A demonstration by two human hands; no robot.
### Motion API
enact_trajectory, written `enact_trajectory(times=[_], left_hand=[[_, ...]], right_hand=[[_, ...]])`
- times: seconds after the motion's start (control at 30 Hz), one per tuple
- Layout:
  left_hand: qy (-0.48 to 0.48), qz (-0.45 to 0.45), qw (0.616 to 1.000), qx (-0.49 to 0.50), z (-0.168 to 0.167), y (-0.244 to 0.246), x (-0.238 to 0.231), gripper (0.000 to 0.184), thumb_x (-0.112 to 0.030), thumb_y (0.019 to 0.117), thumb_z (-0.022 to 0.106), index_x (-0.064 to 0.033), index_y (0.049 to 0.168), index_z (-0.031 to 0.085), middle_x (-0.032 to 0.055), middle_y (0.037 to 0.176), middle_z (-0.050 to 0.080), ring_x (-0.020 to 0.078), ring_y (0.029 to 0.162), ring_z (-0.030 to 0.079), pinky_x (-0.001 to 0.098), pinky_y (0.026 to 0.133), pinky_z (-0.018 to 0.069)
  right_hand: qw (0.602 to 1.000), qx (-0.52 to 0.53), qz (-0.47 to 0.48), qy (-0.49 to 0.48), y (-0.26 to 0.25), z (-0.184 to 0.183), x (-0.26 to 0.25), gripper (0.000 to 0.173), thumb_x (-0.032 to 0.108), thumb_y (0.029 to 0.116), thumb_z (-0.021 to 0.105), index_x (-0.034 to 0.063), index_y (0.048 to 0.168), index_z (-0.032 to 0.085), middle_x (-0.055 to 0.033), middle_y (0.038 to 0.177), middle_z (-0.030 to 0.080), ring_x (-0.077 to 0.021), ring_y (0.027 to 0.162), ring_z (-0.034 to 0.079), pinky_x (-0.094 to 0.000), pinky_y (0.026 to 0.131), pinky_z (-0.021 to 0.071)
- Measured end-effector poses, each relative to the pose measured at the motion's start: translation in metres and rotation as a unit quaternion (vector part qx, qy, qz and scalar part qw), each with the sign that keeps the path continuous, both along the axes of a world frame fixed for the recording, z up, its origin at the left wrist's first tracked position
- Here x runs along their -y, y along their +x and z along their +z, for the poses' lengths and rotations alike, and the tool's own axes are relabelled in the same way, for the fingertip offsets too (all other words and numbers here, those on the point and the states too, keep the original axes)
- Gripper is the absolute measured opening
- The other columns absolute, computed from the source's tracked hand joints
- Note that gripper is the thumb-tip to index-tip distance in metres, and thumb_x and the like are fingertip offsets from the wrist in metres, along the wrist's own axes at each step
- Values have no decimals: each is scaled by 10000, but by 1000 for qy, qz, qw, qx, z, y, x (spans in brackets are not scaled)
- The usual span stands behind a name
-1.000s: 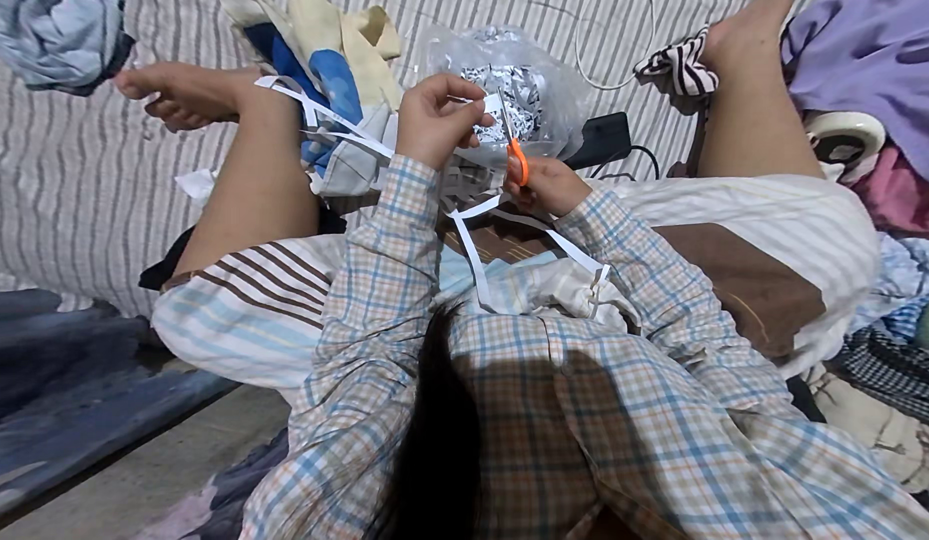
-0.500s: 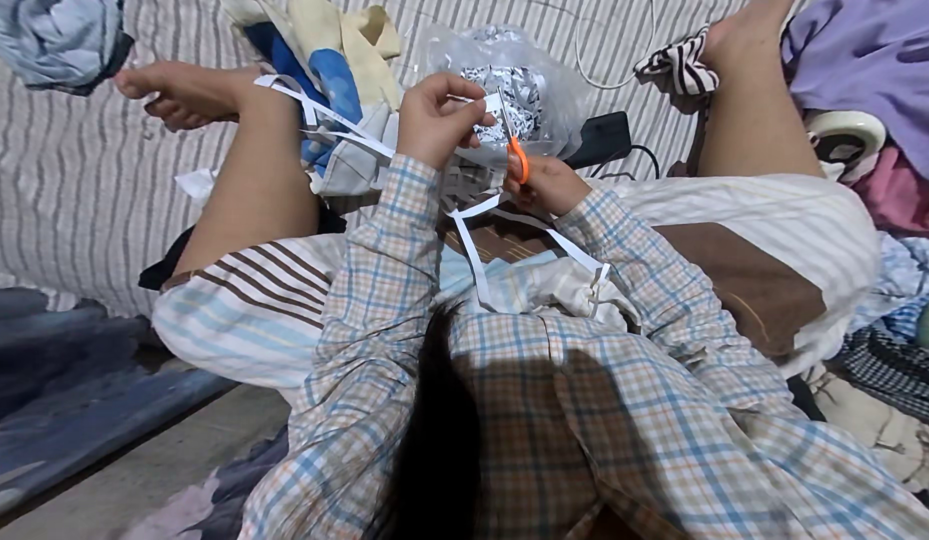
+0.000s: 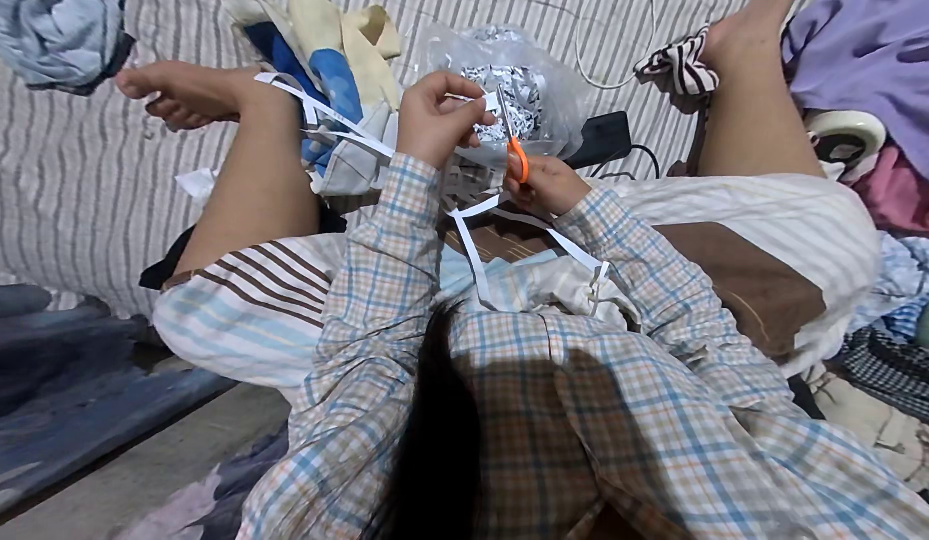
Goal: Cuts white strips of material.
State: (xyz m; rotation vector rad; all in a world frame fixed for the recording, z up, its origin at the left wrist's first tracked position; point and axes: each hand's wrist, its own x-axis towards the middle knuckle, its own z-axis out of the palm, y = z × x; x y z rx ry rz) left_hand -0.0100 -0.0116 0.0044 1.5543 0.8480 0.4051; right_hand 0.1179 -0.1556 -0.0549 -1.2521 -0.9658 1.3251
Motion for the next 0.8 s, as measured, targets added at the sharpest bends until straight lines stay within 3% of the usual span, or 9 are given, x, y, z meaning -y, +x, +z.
enact_trajectory(times=[0.2,0.43,0.63,0.8], left_hand=[[-5,-1,1000,3,0,0,0,132,-42,977,647,-21,1103,612,-26,833,729,13,610,642,176,598,542],[-3,-9,1000,-1,-1,0,-2,141,-36,978,644,-20,1113,607,-29,828,731,4,607,635,170,594,531],[2,-7,1000,-4,-1,-1,-2,144,-44,976,653,-19,1112,614,-26,839,730,6,615,638,172,600,533],[4,-12,1000,-1,-1,-1,-1,126,-43,972,653,-31,1092,615,-35,830,723,0,618,631,167,595,524]], right_hand=[[1000,7,23,-19,0,-1,-2,427,288,1092,292,133,810,573,113,673,541,34,567,480,-164,536,412],[1000,10,12,5,-1,1,0,371,225,1097,337,112,838,577,110,699,536,40,575,472,-156,543,410],[1000,-1,18,-18,1,-2,-2,435,302,1090,291,134,798,565,114,655,539,24,552,489,-174,532,423],[1000,-6,14,-20,1,0,-1,424,279,1101,309,139,797,570,114,653,533,23,557,487,-173,535,423]])
